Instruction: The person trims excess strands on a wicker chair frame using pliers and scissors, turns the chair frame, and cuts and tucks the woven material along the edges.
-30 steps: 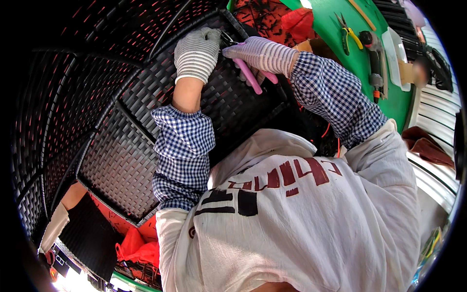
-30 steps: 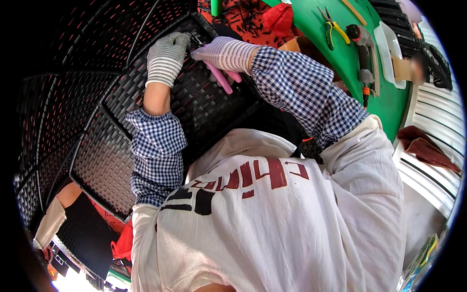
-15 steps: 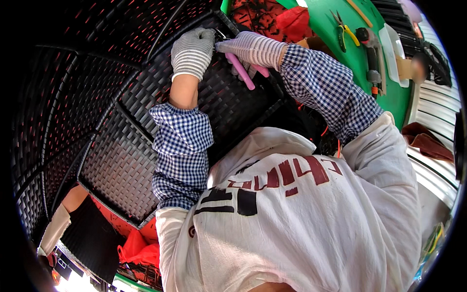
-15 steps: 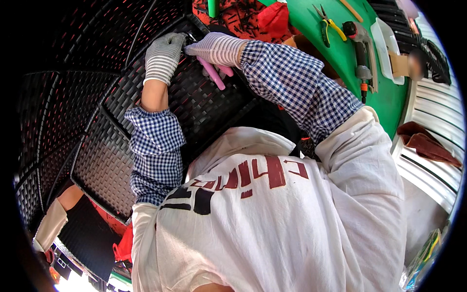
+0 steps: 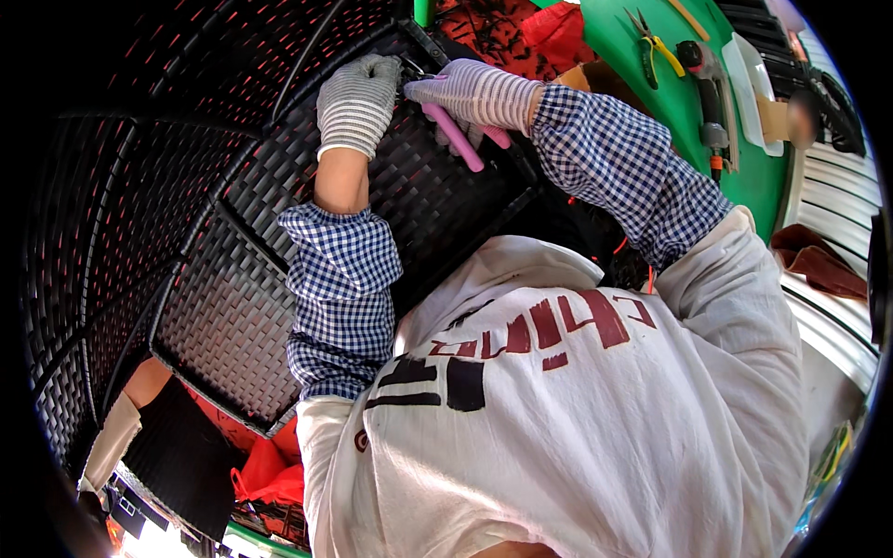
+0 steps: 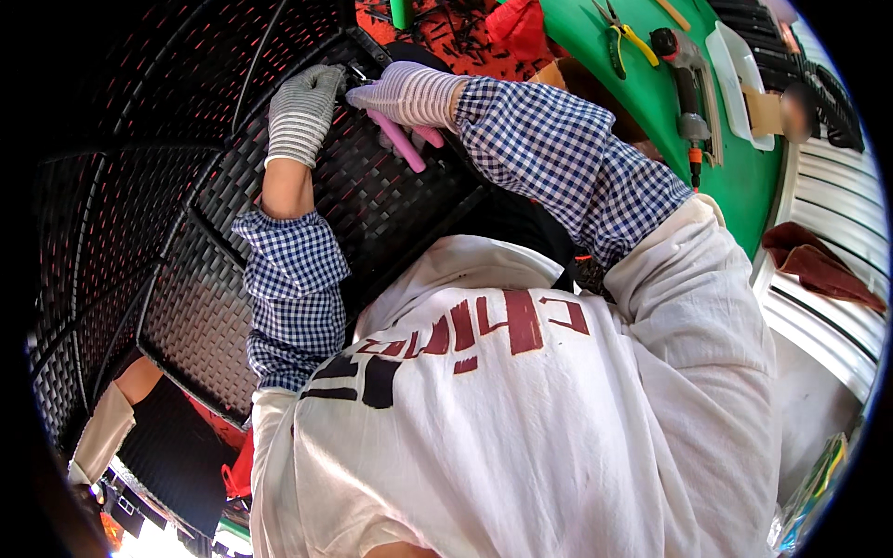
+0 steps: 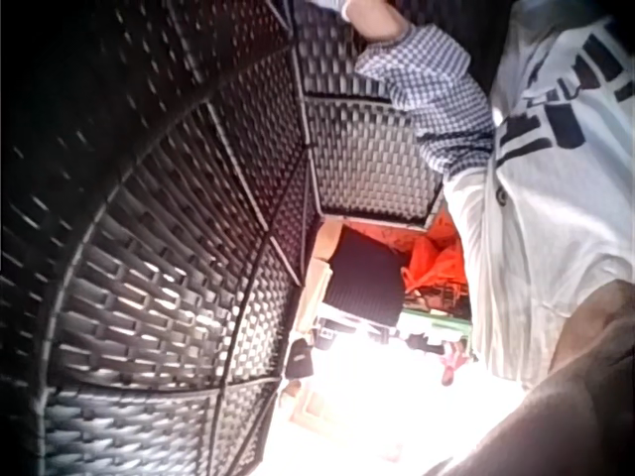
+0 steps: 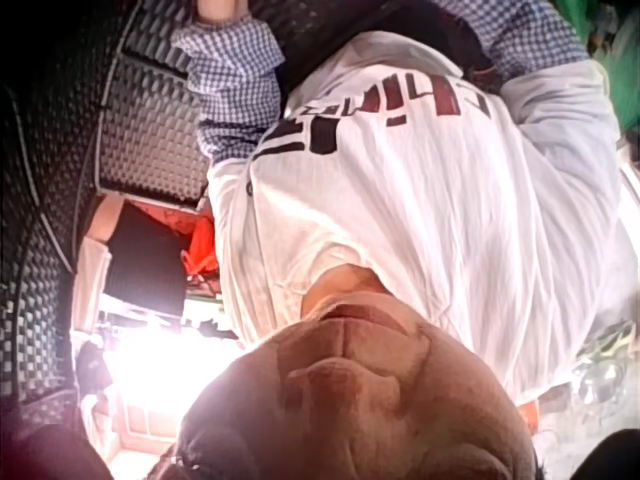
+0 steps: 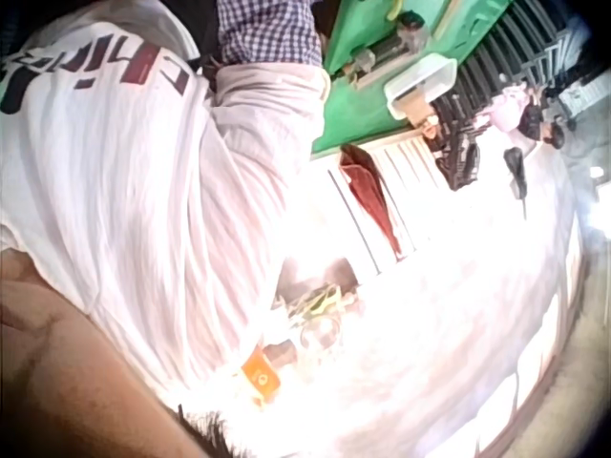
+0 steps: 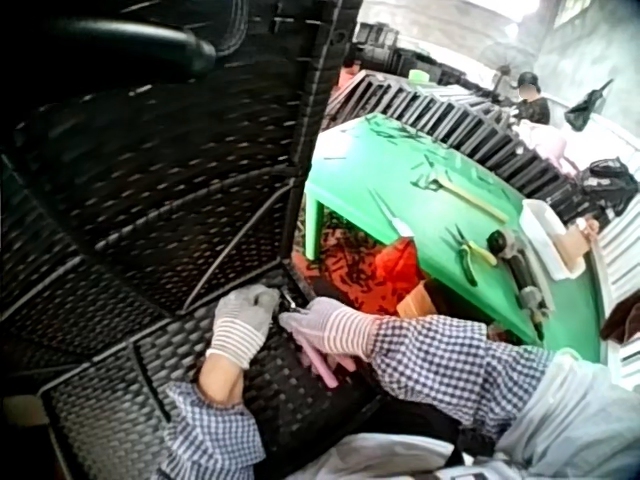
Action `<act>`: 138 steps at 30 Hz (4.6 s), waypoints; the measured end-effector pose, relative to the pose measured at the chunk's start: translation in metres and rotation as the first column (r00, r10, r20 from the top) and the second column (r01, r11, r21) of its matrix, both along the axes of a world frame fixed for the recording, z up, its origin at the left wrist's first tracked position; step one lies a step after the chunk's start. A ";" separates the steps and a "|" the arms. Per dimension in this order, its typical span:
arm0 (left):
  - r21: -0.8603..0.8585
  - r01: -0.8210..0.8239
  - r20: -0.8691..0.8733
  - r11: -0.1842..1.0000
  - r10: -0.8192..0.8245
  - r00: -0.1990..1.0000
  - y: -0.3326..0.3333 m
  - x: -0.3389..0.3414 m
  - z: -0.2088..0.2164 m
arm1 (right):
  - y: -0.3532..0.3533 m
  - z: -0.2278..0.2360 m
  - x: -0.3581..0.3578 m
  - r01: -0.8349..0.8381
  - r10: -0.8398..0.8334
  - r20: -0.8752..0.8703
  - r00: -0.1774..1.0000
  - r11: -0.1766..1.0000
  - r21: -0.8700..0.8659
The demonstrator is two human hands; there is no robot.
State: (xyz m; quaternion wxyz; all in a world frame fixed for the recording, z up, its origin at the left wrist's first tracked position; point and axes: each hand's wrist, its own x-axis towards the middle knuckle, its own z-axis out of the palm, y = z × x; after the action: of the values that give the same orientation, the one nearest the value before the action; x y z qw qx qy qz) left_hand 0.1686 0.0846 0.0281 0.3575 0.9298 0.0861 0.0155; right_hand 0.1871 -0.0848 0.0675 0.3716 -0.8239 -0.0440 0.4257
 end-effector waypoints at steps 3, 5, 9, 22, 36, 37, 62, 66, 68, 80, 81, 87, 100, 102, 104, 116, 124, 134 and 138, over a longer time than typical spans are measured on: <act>-0.007 0.008 -0.004 1.000 -0.008 1.000 0.000 0.000 0.002 | 0.001 0.006 -0.006 0.131 -0.113 -0.128 0.985 0.981 0.143; -0.020 0.020 -0.030 1.000 -0.021 0.999 0.001 -0.002 0.005 | 0.004 -0.008 -0.001 0.112 -0.100 -0.066 0.993 0.966 0.233; -0.074 -0.003 -0.002 0.997 0.003 1.000 0.001 -0.002 0.002 | 0.003 -0.021 0.007 -0.007 0.005 0.011 1.000 0.967 0.254; -0.090 0.120 0.049 0.989 -0.116 0.992 0.006 0.003 -0.008 | -0.008 -0.020 -0.006 0.027 -0.054 0.107 0.993 0.971 0.238; -0.210 0.046 -0.030 0.977 -0.054 0.998 0.006 0.001 -0.002 | -0.001 -0.011 0.001 0.172 -0.124 -0.153 0.980 0.918 0.356; -0.257 0.036 -0.051 0.966 -0.051 0.997 0.008 0.001 -0.001 | -0.002 -0.011 0.000 0.170 -0.121 -0.156 0.980 0.919 0.357; -0.724 -0.047 -0.054 0.688 0.012 0.998 0.028 -0.053 0.048 | -0.075 -0.052 -0.071 0.054 0.132 0.934 0.333 0.986 -0.159; -0.140 -0.066 0.317 0.988 0.108 0.942 0.017 -0.073 0.053 | -0.075 -0.058 -0.065 0.014 0.136 0.970 0.199 0.990 -0.142; -0.042 -0.126 0.331 0.991 0.133 0.934 0.009 -0.077 0.060 | -0.069 -0.059 -0.062 -0.024 0.128 0.978 0.165 0.992 -0.126; -0.327 -0.780 0.632 0.534 0.737 0.240 0.196 -0.309 0.117 | -0.086 -0.072 -0.059 -0.035 0.089 0.986 0.143 0.996 -0.085; -0.016 -0.941 0.638 0.339 0.728 0.252 0.227 -0.347 0.106 | -0.087 -0.073 -0.057 -0.047 0.105 0.983 0.153 0.994 -0.099; 0.401 -0.915 0.369 -0.048 0.923 0.113 0.239 -0.399 0.078 | -0.093 -0.078 -0.052 -0.013 0.148 0.957 0.248 0.989 -0.149; 0.168 -0.267 0.230 0.949 0.225 0.947 0.030 -0.111 0.038 | -0.075 -0.067 -0.064 -0.023 0.095 0.975 0.201 0.996 -0.092; 0.281 -0.223 0.170 0.933 0.180 0.969 -0.001 -0.080 0.032 | -0.076 -0.061 -0.070 -0.026 0.095 0.974 0.206 0.995 -0.092; 0.333 -0.139 0.072 0.932 0.122 0.990 -0.025 -0.057 0.031 | -0.081 -0.065 -0.072 0.001 0.083 0.975 0.205 0.996 -0.085; 0.544 -0.130 0.222 0.829 0.007 0.975 -0.044 -0.033 0.008 | -0.071 -0.061 -0.073 -0.001 0.051 0.977 0.205 0.999 -0.052; 0.607 -0.134 0.199 0.783 0.014 0.980 -0.037 -0.028 -0.016 | -0.056 -0.077 -0.071 -0.043 0.041 0.973 0.228 0.999 -0.032; 0.476 -0.012 -0.146 0.879 0.093 0.985 -0.023 0.008 -0.021 | -0.050 -0.092 -0.061 -0.013 0.127 0.941 0.313 0.991 -0.130; 0.389 -0.010 -0.235 0.921 0.109 0.966 -0.022 0.019 -0.024 | -0.055 -0.090 -0.064 -0.002 0.139 0.940 0.312 0.989 -0.146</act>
State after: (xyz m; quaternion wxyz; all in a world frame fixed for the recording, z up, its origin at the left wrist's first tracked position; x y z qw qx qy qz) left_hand 0.1871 0.0625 0.0042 0.1538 0.9731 0.1545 -0.0752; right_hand 0.1229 -0.1397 -0.0229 0.2075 -0.9343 -0.2641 -0.1194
